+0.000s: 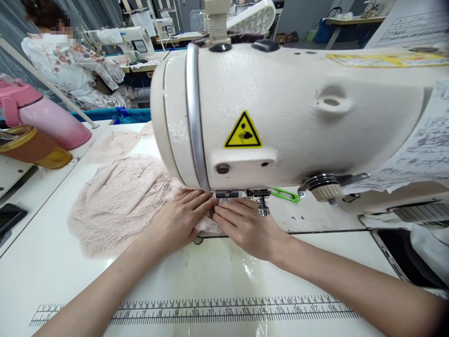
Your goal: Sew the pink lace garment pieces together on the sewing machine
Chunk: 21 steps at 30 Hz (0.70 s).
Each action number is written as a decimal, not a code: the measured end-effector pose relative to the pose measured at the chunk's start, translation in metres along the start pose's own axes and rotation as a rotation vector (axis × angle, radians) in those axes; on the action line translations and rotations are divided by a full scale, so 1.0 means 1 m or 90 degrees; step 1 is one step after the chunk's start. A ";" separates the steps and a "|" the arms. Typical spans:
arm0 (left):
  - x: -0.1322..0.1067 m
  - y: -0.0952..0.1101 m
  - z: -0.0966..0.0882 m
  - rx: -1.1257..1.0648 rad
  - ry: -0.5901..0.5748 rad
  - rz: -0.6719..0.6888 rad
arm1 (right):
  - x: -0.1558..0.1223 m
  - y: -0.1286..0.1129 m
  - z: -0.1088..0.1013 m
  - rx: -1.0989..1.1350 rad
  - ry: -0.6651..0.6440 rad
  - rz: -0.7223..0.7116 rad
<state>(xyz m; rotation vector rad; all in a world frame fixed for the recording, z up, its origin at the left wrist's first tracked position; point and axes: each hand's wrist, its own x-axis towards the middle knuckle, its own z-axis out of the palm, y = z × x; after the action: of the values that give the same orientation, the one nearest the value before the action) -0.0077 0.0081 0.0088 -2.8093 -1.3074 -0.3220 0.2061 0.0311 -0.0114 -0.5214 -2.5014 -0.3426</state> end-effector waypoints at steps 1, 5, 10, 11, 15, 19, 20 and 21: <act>0.000 0.001 0.000 0.002 -0.002 -0.002 | 0.000 0.000 0.000 -0.002 0.003 -0.001; -0.001 0.002 -0.001 0.005 0.001 -0.008 | 0.000 -0.001 0.000 -0.001 0.007 -0.001; 0.001 0.003 -0.002 0.012 -0.001 -0.011 | 0.001 0.000 0.000 -0.011 -0.006 -0.004; 0.001 0.004 -0.002 0.014 -0.001 -0.015 | 0.000 0.000 0.000 -0.013 -0.004 -0.004; 0.002 0.007 -0.001 0.022 -0.002 -0.030 | -0.001 0.000 0.000 -0.027 0.009 -0.004; 0.002 0.010 0.002 0.048 -0.004 -0.038 | -0.002 0.001 0.000 -0.042 0.025 -0.004; 0.001 0.010 0.002 0.054 -0.003 -0.040 | -0.002 0.001 0.000 -0.049 0.031 -0.004; 0.001 0.011 0.002 0.057 -0.003 -0.043 | -0.002 0.001 -0.001 -0.057 0.035 -0.001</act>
<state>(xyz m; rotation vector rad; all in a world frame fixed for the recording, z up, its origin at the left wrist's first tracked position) 0.0018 0.0023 0.0078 -2.6993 -1.3833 -0.2509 0.2083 0.0314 -0.0113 -0.5382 -2.4421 -0.4659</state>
